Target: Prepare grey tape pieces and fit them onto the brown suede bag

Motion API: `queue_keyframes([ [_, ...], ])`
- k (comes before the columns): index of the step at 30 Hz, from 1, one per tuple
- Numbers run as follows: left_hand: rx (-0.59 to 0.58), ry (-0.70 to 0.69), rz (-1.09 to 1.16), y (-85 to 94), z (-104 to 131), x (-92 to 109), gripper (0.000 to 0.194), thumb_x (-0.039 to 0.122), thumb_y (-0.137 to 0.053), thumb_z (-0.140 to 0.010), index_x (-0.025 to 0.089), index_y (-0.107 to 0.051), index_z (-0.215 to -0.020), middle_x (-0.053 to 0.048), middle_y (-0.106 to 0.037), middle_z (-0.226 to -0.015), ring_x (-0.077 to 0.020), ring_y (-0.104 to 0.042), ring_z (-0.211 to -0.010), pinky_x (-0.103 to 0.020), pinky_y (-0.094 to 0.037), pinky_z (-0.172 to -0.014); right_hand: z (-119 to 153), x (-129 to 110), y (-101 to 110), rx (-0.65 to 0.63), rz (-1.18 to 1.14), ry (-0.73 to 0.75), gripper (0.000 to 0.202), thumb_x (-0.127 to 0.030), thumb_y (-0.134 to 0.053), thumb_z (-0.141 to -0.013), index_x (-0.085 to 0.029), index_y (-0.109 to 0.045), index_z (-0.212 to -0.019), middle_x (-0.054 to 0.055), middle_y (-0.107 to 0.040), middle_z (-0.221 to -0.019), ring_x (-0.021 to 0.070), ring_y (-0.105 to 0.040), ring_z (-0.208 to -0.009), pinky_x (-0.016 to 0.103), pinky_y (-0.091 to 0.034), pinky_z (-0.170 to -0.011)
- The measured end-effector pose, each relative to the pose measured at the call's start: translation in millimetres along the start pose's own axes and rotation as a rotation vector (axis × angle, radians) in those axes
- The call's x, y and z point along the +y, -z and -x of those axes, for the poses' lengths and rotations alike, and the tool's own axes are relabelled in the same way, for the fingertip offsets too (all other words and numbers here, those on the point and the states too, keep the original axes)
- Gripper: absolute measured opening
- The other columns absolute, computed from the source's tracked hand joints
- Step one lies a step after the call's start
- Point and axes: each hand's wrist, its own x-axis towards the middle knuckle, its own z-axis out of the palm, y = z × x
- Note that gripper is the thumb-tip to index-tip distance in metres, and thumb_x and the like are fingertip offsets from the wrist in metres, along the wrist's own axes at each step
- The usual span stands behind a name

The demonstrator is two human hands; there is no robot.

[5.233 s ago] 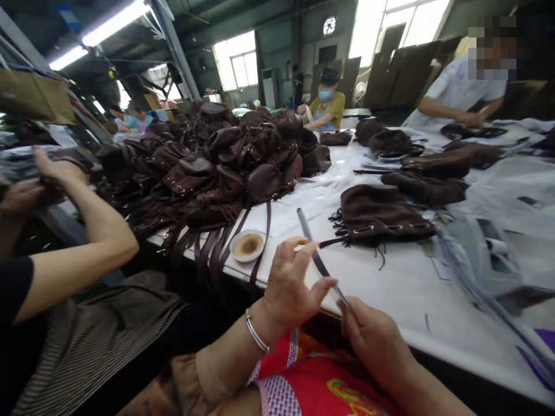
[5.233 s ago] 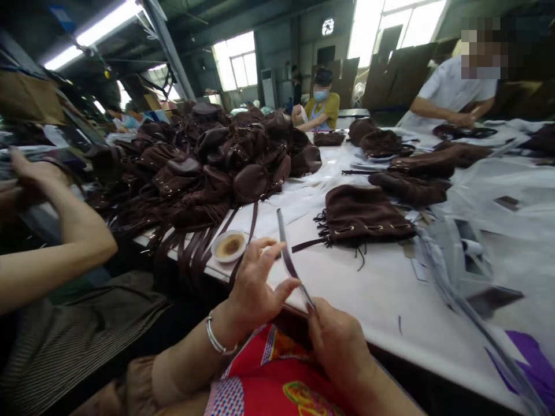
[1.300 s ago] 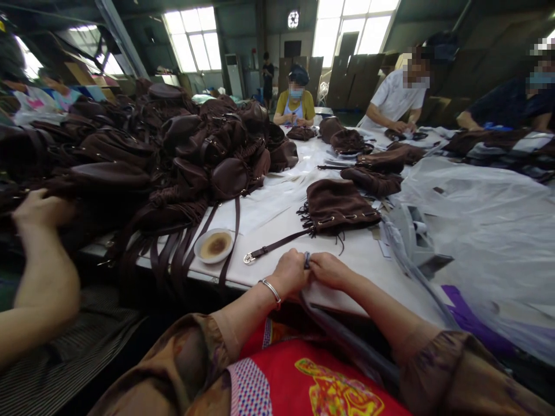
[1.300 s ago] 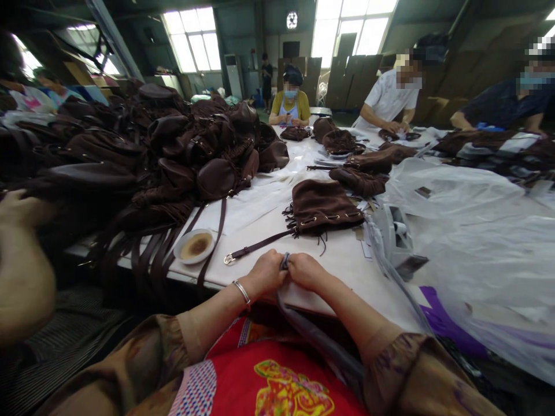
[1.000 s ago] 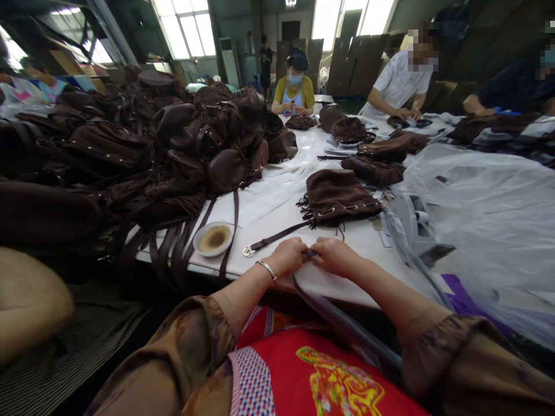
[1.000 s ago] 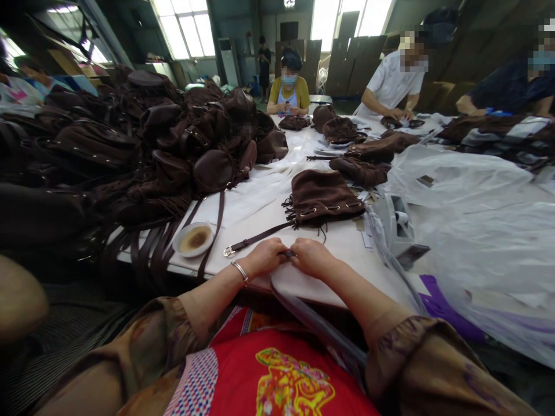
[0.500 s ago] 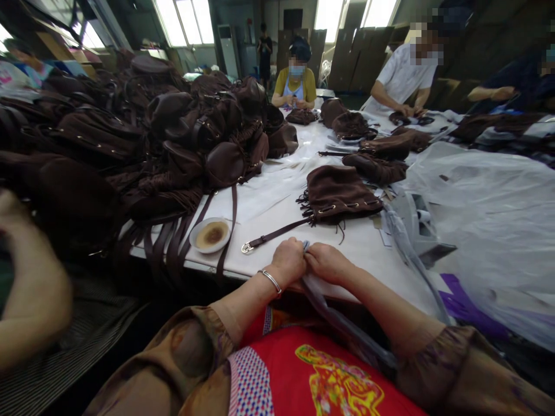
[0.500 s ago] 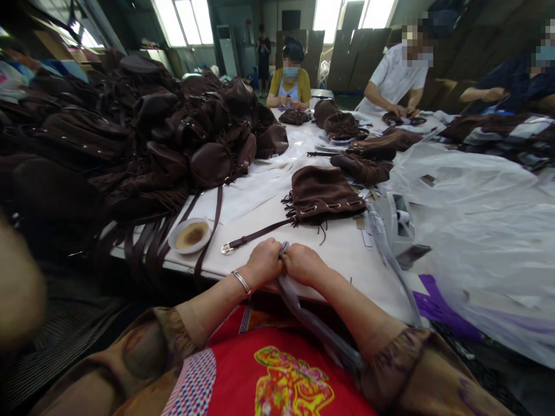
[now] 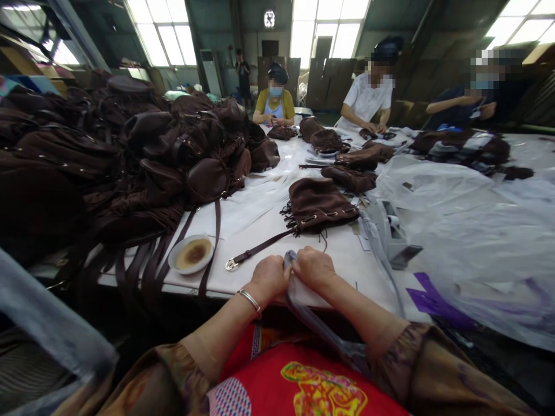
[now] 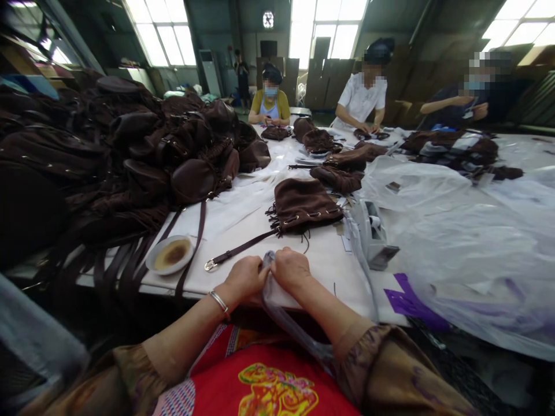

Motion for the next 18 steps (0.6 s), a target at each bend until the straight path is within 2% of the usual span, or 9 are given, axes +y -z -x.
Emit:
queue_keyframes([
  [3,-0.040,-0.078,0.028,-0.4,1.0,4.1,0.028,0.037,-0.051,-0.088,0.015,-0.068,-0.092,-0.013,-0.071,-0.090,-0.0239,-0.068,-0.083,-0.031,-0.050,-0.070,0.4,-4.1,3.3,-0.085,-0.070,-0.004,0.033,-0.035,-0.043,-0.097,-0.015,-0.069,-0.095,0.013,-0.071,-0.100,0.0226,-0.067,-0.088,0.029,-0.045,-0.072],
  [6,-0.025,-0.097,-0.025,0.7,-7.0,3.1,0.023,0.032,-0.056,-0.083,0.014,-0.067,-0.093,-0.013,-0.070,-0.095,-0.0249,-0.068,-0.085,-0.031,-0.051,-0.071,2.2,-1.1,5.9,-0.144,-0.160,0.175,0.030,-0.026,-0.039,-0.098,-0.017,-0.067,-0.093,0.010,-0.071,-0.096,0.0201,-0.066,-0.089,0.028,-0.044,-0.075],
  [8,-0.029,-0.120,-0.070,2.0,-14.3,0.3,0.020,0.027,-0.053,-0.085,0.014,-0.067,-0.090,-0.013,-0.069,-0.094,-0.0239,-0.068,-0.086,-0.031,-0.051,-0.073,3.7,4.8,6.3,-0.110,-0.162,0.230,0.028,-0.024,-0.040,-0.098,-0.017,-0.066,-0.094,0.009,-0.069,-0.096,0.0197,-0.065,-0.089,0.027,-0.044,-0.077],
  [11,-0.061,-0.202,-0.096,5.3,-23.2,-4.2,0.023,0.029,-0.051,-0.089,0.015,-0.069,-0.087,-0.011,-0.068,-0.091,-0.0222,-0.068,-0.085,-0.030,-0.051,-0.075,3.9,15.8,8.5,-0.010,-0.085,0.208,0.025,-0.032,-0.046,-0.097,-0.015,-0.065,-0.102,0.012,-0.065,-0.104,0.0215,-0.063,-0.091,0.029,-0.044,-0.077],
  [14,-0.081,-0.298,-0.091,9.6,-27.3,-7.0,0.023,0.032,-0.054,-0.089,0.018,-0.071,-0.089,-0.009,-0.067,-0.094,-0.0211,-0.067,-0.086,-0.029,-0.051,-0.076,1.5,21.5,12.7,-0.060,-0.033,0.253,0.025,-0.034,-0.052,-0.094,-0.016,-0.066,-0.102,0.011,-0.064,-0.104,0.0216,-0.064,-0.089,0.029,-0.046,-0.075],
  [16,-0.083,-0.274,-0.084,11.2,-27.2,-7.5,0.022,0.033,-0.054,-0.089,0.019,-0.072,-0.091,-0.009,-0.067,-0.097,-0.0210,-0.067,-0.088,-0.029,-0.050,-0.078,-0.7,19.7,14.2,-0.100,0.003,0.255,0.024,-0.032,-0.051,-0.093,-0.016,-0.069,-0.096,0.011,-0.065,-0.100,0.0223,-0.066,-0.087,0.029,-0.046,-0.073],
  [18,-0.057,-0.152,-0.084,10.8,-24.3,-6.4,0.028,0.038,-0.053,-0.090,0.017,-0.072,-0.093,-0.012,-0.069,-0.097,-0.0231,-0.068,-0.090,-0.031,-0.051,-0.079,-2.7,14.7,13.2,-0.077,0.029,0.195,0.026,-0.033,-0.051,-0.092,-0.014,-0.070,-0.096,0.013,-0.067,-0.099,0.0246,-0.067,-0.089,0.031,-0.047,-0.072],
])
